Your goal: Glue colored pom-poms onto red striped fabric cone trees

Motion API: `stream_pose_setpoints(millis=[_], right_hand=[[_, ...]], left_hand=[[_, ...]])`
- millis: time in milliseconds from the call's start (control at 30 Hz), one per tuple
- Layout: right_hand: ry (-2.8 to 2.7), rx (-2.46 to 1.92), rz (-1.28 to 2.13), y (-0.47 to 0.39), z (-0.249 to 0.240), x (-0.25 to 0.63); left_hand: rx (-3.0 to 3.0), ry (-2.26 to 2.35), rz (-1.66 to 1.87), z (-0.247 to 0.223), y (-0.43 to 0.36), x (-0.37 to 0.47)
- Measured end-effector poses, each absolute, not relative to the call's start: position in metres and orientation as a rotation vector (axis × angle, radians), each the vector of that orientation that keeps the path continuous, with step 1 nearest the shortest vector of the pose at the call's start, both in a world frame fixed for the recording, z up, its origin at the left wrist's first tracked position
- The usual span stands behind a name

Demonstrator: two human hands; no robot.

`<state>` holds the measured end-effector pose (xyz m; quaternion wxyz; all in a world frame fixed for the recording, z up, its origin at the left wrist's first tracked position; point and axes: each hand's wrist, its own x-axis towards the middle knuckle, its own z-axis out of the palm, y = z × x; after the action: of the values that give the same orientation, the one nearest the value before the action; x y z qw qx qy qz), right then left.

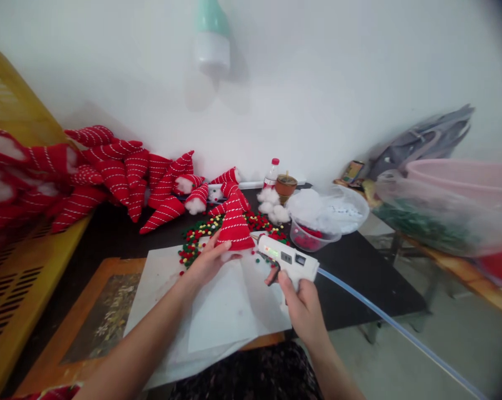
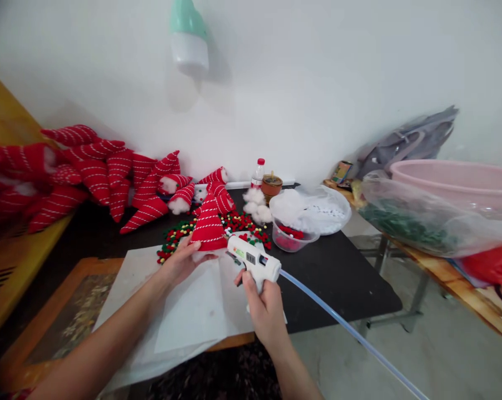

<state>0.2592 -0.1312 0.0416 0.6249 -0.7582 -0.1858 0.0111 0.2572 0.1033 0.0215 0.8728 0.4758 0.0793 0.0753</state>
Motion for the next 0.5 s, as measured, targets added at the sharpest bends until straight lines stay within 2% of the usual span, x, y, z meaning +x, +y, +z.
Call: stream_pose_setpoints(millis=[500], right_hand=[[-0.514, -1.704, 0.082, -0.125, 0.055, 0.264]], left_hand=[[1.078, 0.213, 0.174, 0.019, 0.101, 0.259]])
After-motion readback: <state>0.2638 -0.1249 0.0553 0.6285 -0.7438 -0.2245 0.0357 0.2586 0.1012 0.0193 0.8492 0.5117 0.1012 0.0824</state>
